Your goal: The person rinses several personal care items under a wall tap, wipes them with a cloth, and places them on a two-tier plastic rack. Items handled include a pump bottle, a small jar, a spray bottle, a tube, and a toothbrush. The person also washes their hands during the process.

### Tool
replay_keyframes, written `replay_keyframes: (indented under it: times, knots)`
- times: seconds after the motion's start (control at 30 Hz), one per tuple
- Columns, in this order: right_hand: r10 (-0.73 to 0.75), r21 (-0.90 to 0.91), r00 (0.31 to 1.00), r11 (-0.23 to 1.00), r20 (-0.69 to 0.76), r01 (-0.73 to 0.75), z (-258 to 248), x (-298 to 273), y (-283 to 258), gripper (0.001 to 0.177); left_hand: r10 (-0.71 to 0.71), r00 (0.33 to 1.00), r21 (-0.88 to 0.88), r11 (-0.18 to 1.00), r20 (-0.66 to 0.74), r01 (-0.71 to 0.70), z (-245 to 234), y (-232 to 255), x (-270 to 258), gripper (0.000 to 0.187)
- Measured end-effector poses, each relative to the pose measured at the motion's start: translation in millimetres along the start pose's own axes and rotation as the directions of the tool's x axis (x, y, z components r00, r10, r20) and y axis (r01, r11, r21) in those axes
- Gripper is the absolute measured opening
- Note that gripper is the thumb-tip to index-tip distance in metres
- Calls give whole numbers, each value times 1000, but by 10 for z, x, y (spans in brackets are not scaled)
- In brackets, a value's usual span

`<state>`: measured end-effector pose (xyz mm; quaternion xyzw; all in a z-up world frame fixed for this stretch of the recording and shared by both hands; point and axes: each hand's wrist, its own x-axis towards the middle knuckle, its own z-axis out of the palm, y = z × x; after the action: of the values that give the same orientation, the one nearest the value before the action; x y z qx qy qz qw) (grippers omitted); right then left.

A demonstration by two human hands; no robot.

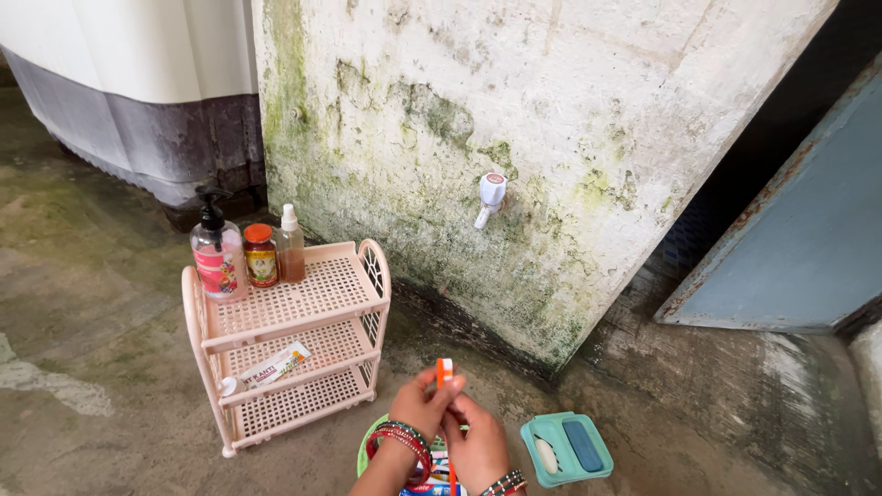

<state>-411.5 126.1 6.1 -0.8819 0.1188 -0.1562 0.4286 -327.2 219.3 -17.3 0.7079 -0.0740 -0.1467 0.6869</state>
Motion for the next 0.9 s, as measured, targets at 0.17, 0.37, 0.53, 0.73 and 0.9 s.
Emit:
replay_keyframes:
  times: [0.17, 0.37, 0.53, 0.73, 0.9]
  knots:
    - [-280, -264, 948, 913, 149, 312, -163, 147, -83, 13, 100, 993, -73, 992, -67, -105, -12, -650, 295, 33]
    - [-388, -289, 917, 870, 96, 398, -556, 833, -298, 21, -217, 975, -133, 969, -50, 209, -220, -428, 497, 37]
    - [-493, -516, 870, 748, -10, 418, -811, 1823, -471, 30, -280, 959, -99, 954, 34, 282, -115, -93, 850, 35]
    - [-445, -698, 888, 672, -114, 247, -875, 3086, -764, 54, -91, 996, -80, 993, 12, 91, 171, -201, 1734, 25]
    - [-260, -648, 962, 747, -84, 146, -894, 3596, -935, 62, -176, 984, -26, 984, -19, 175, 439, 21, 2524, 23]
